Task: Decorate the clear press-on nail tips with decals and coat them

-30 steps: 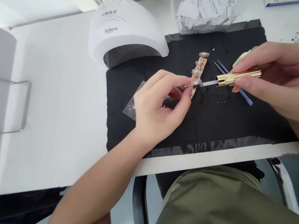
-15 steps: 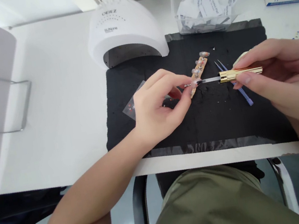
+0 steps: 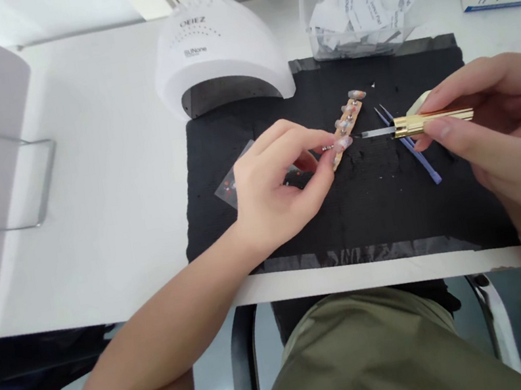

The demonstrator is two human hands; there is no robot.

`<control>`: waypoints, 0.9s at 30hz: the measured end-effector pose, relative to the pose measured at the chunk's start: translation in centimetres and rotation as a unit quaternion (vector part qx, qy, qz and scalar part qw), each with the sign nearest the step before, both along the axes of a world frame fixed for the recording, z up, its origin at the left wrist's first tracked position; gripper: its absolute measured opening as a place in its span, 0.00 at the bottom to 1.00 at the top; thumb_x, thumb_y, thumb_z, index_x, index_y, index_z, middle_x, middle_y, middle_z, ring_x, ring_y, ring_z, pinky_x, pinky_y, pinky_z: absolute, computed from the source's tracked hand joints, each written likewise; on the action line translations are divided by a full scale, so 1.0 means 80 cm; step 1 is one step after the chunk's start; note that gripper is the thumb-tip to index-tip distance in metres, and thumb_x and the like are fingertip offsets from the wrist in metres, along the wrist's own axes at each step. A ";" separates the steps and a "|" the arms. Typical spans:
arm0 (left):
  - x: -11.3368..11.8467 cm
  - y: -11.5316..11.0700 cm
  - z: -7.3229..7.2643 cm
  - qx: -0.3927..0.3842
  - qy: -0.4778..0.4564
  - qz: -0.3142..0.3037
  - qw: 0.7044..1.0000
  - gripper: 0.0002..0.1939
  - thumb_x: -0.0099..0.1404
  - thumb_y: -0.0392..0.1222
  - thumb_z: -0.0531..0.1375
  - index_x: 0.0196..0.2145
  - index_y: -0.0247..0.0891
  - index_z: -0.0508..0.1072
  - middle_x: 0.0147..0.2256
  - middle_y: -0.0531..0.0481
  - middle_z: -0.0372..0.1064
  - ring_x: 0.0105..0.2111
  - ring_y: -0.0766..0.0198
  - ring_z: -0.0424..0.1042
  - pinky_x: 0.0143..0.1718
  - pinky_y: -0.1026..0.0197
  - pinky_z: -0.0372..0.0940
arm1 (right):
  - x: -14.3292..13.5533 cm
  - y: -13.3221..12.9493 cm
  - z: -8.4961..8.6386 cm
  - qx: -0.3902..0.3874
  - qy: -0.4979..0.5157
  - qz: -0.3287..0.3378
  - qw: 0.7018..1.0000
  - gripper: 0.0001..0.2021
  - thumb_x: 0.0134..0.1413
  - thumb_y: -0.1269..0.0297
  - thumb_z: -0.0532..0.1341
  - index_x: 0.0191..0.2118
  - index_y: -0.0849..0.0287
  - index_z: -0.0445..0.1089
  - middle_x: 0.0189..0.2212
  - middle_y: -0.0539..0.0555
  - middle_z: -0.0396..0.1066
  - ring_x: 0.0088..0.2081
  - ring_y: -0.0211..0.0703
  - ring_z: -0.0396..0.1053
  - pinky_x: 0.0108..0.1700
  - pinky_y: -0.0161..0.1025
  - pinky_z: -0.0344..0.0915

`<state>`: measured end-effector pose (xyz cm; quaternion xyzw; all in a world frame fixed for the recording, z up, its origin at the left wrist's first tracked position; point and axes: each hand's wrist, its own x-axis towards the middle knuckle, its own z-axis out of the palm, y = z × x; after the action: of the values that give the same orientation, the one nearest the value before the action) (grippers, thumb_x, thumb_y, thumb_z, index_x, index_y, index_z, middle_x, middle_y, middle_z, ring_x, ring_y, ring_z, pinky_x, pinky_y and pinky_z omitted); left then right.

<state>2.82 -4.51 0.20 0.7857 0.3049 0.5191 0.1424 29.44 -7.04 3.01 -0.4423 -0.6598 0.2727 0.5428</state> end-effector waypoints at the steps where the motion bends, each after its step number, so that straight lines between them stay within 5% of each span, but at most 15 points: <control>1: 0.000 0.000 0.000 -0.005 0.000 0.003 1.000 0.04 0.75 0.33 0.70 0.42 0.41 0.84 0.36 0.52 0.84 0.28 0.70 0.76 0.29 0.65 0.73 | 0.000 -0.001 0.001 -0.002 0.002 0.005 1.000 0.11 0.59 0.73 0.76 0.44 0.49 0.88 0.28 0.46 0.79 0.31 0.39 0.77 0.26 0.40 0.69; 16: 0.001 0.002 -0.003 -0.007 0.013 -0.006 1.000 0.06 0.73 0.31 0.69 0.43 0.38 0.86 0.38 0.51 0.84 0.27 0.73 0.75 0.30 0.69 0.74 | -0.001 -0.004 0.001 0.008 -0.008 0.062 0.998 0.16 0.58 0.74 0.77 0.48 0.46 0.88 0.36 0.44 0.85 0.35 0.37 0.79 0.35 0.41 0.79; 27: -0.002 -0.001 -0.002 -0.008 0.025 0.017 1.000 0.03 0.75 0.33 0.71 0.43 0.39 0.85 0.37 0.52 0.84 0.27 0.72 0.75 0.29 0.67 0.73 | -0.003 -0.005 0.002 -0.017 -0.018 0.025 0.999 0.13 0.61 0.73 0.77 0.46 0.46 0.88 0.34 0.42 0.83 0.34 0.34 0.78 0.35 0.40 0.75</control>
<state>2.64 -4.59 0.02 0.7921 0.3256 0.4990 0.1327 29.19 -7.47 3.19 -0.4394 -0.6758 0.2894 0.5162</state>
